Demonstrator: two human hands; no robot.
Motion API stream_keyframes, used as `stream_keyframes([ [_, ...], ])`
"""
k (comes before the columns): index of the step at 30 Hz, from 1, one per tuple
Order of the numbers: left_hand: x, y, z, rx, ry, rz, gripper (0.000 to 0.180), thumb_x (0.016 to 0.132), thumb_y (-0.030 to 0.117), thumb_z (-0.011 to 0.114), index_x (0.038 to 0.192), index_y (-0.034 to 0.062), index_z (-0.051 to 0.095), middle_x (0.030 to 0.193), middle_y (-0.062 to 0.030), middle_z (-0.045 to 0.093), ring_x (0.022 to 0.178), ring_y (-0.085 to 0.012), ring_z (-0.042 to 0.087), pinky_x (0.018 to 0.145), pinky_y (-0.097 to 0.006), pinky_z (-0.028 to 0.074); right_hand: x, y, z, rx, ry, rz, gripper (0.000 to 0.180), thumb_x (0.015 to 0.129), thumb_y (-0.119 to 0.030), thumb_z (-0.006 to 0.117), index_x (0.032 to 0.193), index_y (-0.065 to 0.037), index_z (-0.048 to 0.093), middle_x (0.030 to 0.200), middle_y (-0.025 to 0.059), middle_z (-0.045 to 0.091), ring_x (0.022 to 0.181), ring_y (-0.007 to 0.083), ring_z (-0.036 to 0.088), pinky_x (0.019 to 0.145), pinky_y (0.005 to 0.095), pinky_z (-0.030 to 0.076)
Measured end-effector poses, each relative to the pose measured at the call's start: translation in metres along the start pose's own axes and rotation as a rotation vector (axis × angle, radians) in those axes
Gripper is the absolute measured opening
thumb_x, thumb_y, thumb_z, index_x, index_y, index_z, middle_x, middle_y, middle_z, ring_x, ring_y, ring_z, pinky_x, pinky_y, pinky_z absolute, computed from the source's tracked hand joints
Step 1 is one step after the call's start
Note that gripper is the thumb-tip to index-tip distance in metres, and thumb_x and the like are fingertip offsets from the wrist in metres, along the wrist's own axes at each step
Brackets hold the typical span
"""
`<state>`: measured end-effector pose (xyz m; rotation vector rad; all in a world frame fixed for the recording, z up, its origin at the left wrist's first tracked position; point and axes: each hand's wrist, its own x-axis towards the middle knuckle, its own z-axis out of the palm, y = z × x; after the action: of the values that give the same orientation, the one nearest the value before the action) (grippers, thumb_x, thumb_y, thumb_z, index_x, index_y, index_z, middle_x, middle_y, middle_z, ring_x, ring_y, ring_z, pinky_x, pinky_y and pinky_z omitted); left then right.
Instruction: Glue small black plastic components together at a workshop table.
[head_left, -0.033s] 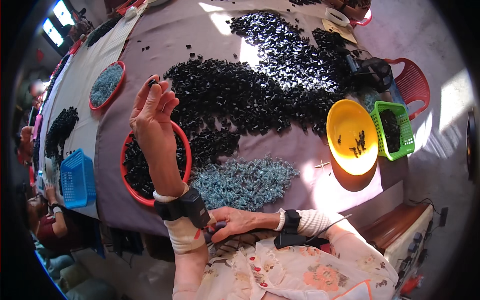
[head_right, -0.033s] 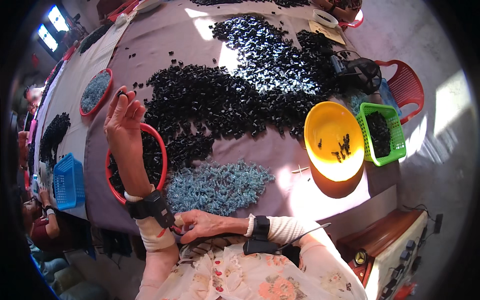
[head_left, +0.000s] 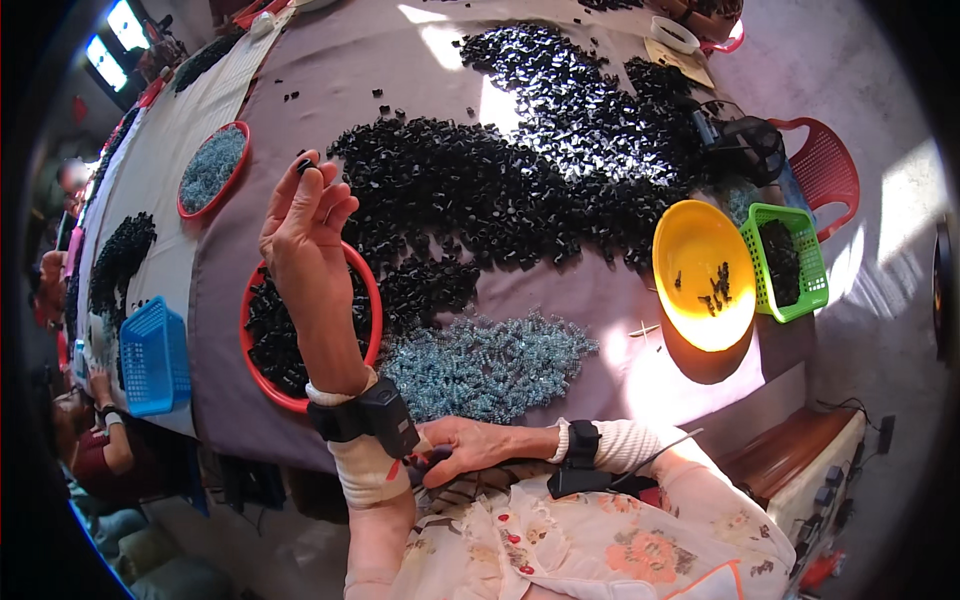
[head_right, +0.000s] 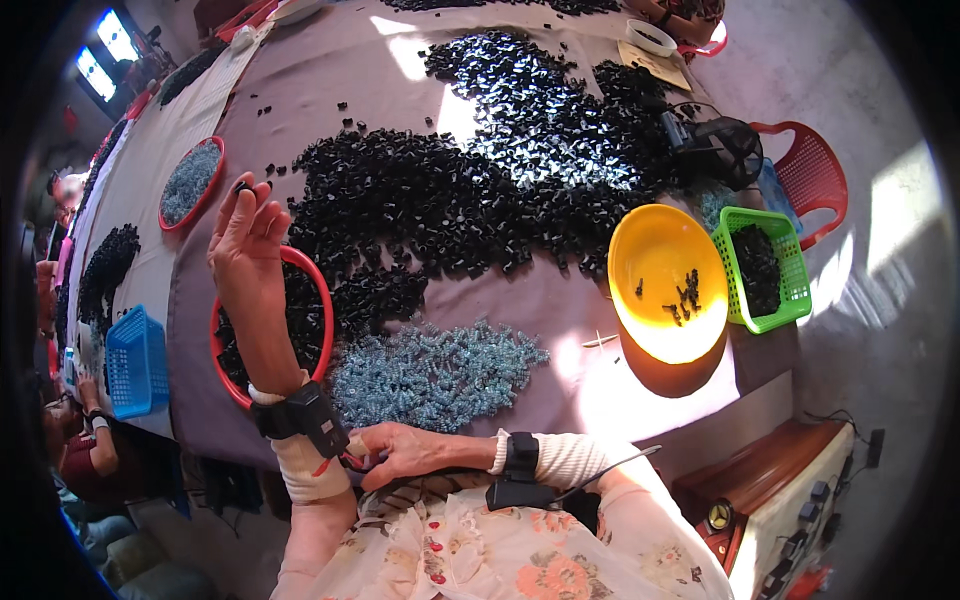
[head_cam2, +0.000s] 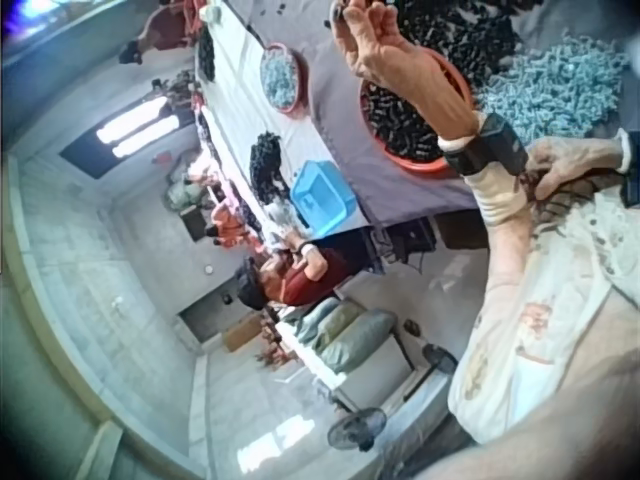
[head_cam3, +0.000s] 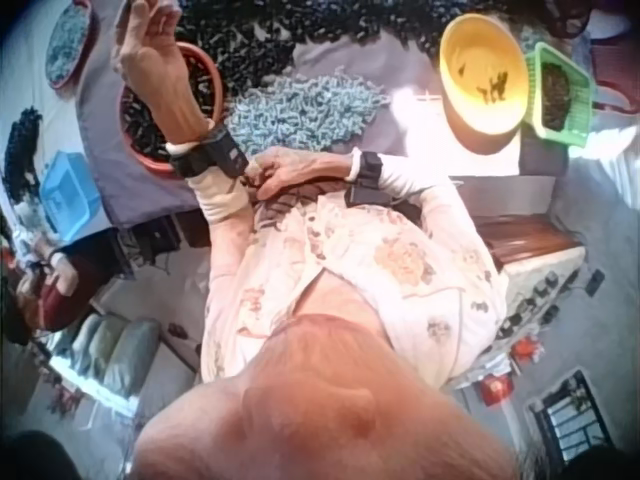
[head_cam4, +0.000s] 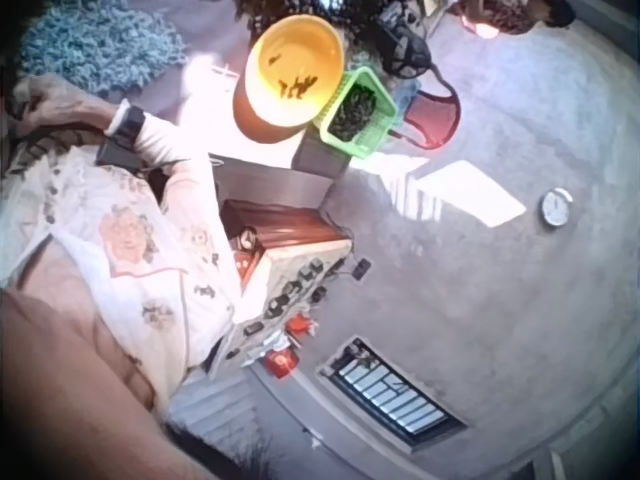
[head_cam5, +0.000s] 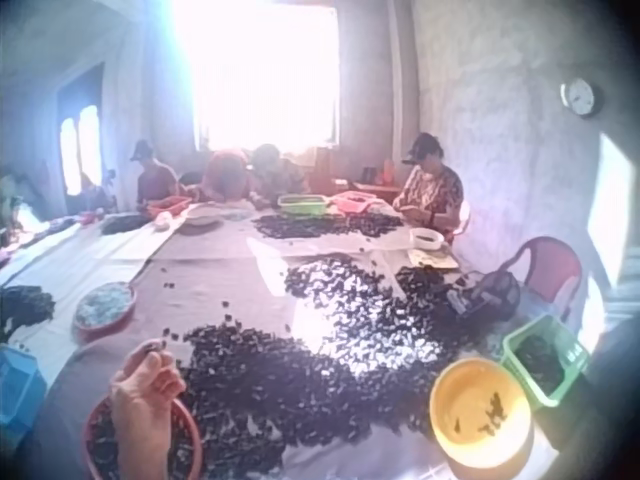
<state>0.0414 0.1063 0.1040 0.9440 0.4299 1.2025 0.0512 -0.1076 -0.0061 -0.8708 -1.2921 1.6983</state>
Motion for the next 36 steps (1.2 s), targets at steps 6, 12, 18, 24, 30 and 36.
stream_keyframes([
  [6,-0.002,0.000,0.006,-0.042,0.030,0.001,0.023,0.087,0.008,0.061,0.106,-0.0029,0.061,0.088,-0.0133,0.067,0.071,-0.0161,0.065,0.064,-0.025,0.055,0.001,-0.010,-0.009,0.009,0.044,-0.047,0.041,0.070,-0.022,0.066,0.107,-0.005,0.061,0.094,0.0034,0.056,0.083,0.0160,0.051,0.076,0.0289,0.042],
  [12,-0.002,-0.001,0.002,-0.054,0.049,0.001,0.023,0.086,0.008,0.062,0.106,-0.0028,0.060,0.087,-0.0124,0.067,0.070,-0.0161,0.065,0.063,-0.025,0.055,0.000,-0.003,-0.009,0.205,0.118,-0.051,0.045,0.073,-0.021,0.066,0.115,-0.010,0.057,0.093,0.0014,0.056,0.084,0.0128,0.049,0.079,0.0277,0.041],
  [18,-0.005,-0.003,0.000,-0.057,0.049,-0.010,0.022,0.085,0.007,0.063,0.105,-0.0025,0.061,0.086,-0.0119,0.066,0.069,-0.0159,0.065,0.062,-0.025,0.055,-0.001,0.004,-0.002,0.143,-0.002,-0.042,0.043,0.073,-0.023,0.066,0.113,-0.007,0.057,0.093,0.0030,0.054,0.083,0.0143,0.048,0.076,0.0297,0.042],
  [24,-0.006,-0.004,0.003,-0.044,0.058,-0.029,0.021,0.085,0.008,0.063,0.103,-0.0013,0.062,0.085,-0.0112,0.066,0.068,-0.0154,0.065,0.062,-0.025,0.055,-0.002,-0.002,-0.006,-0.093,-0.076,-0.033,0.040,0.074,-0.022,0.065,0.110,-0.005,0.058,0.088,0.0024,0.052,0.082,0.0145,0.049,0.074,0.0301,0.041],
  [30,-0.005,-0.002,0.007,-0.055,0.075,-0.026,0.020,0.085,0.008,0.064,0.102,-0.0008,0.063,0.085,-0.0106,0.066,0.068,-0.0153,0.065,0.062,-0.025,0.055,-0.004,-0.006,-0.012,0.208,0.090,-0.050,0.029,0.076,-0.015,0.065,0.102,-0.004,0.059,0.091,-0.0006,0.054,0.083,0.0120,0.049,0.076,0.0277,0.041],
  [36,-0.007,-0.007,0.004,-0.063,0.067,-0.048,0.020,0.084,0.007,0.064,0.103,-0.0013,0.062,0.085,-0.0111,0.066,0.067,-0.0154,0.064,0.061,-0.025,0.055,-0.008,0.003,-0.002,0.125,0.009,-0.008,0.026,0.076,-0.016,0.065,0.099,-0.003,0.060,0.090,0.0006,0.054,0.082,0.0122,0.049,0.075,0.0275,0.041],
])
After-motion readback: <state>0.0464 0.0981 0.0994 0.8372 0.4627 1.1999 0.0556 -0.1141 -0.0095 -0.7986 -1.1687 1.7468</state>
